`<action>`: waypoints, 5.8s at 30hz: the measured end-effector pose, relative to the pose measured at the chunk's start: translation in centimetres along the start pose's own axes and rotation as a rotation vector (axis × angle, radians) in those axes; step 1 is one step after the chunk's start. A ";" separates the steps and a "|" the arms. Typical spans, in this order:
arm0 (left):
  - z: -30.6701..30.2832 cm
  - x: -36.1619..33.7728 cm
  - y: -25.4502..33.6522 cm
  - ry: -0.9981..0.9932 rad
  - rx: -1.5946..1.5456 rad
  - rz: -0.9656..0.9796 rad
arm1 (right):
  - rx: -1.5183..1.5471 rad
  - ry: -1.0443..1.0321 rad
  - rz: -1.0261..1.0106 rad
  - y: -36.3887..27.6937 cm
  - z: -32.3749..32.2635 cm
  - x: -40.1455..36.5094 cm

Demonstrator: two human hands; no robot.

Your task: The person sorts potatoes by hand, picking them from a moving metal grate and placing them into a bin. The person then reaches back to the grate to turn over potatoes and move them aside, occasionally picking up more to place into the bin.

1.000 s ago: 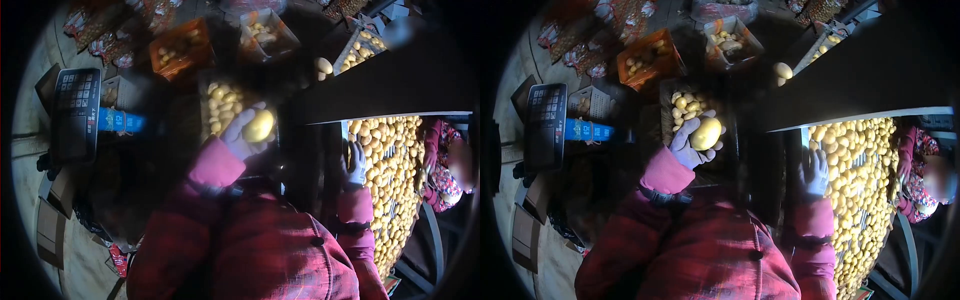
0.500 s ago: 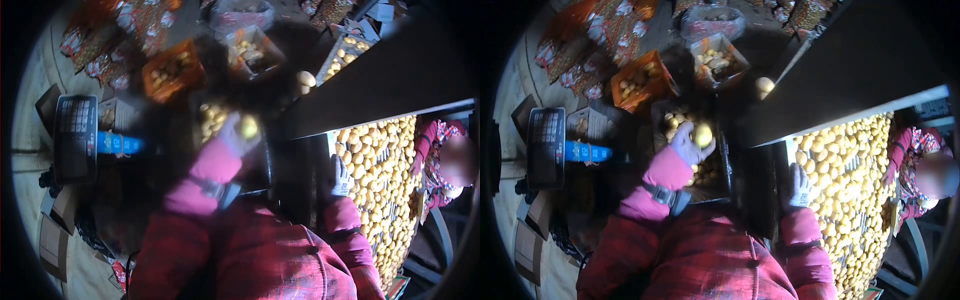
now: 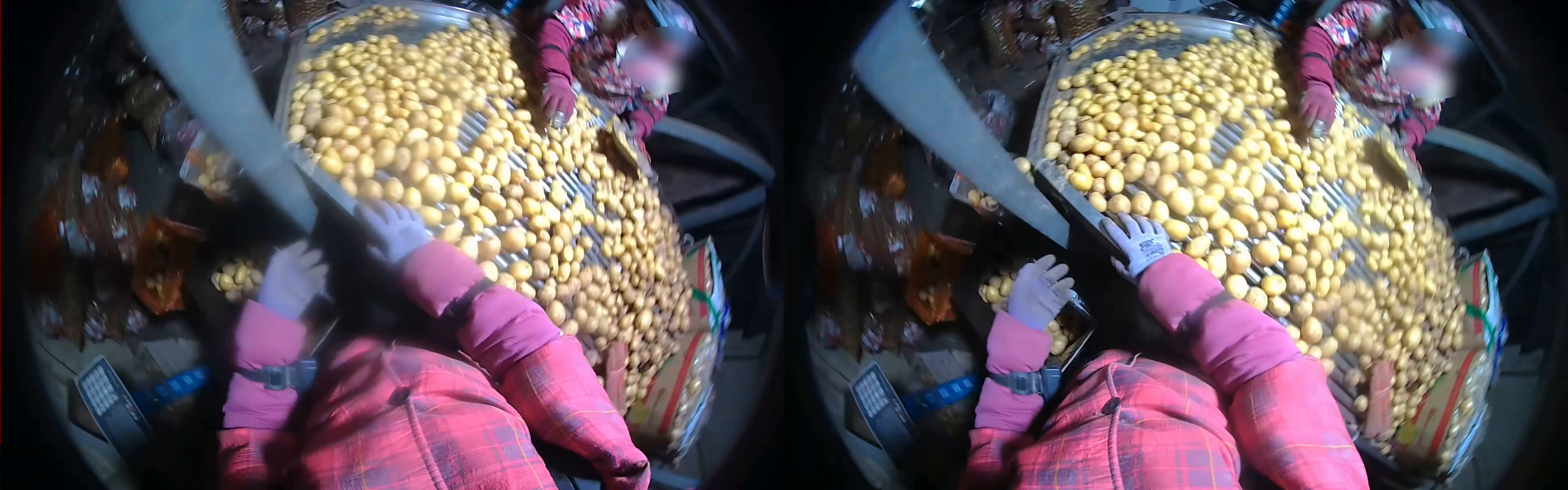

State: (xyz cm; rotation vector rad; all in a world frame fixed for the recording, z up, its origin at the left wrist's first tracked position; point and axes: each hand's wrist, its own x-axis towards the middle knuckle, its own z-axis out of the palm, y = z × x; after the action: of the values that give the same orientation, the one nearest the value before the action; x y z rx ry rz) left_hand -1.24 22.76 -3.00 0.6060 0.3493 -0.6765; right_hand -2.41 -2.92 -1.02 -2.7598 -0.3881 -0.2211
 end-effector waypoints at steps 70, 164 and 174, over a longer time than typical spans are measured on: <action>22.3 7.3 -22.1 -0.508 1.669 0.164 | -0.353 -0.219 0.485 33.8 -18.7 -17.6; 21.8 9.5 -19.7 -0.329 0.039 -0.163 | 1.135 0.099 0.835 19.3 -15.5 -8.1; 26.2 6.5 -18.8 0.029 0.288 -0.009 | 0.707 0.241 0.620 21.5 -14.3 -13.6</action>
State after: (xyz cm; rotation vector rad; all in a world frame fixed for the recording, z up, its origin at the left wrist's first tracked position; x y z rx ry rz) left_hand -6.31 -8.33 6.48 0.8892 0.2832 -0.7336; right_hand -10.55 -30.66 2.80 -1.9971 0.3883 -0.2008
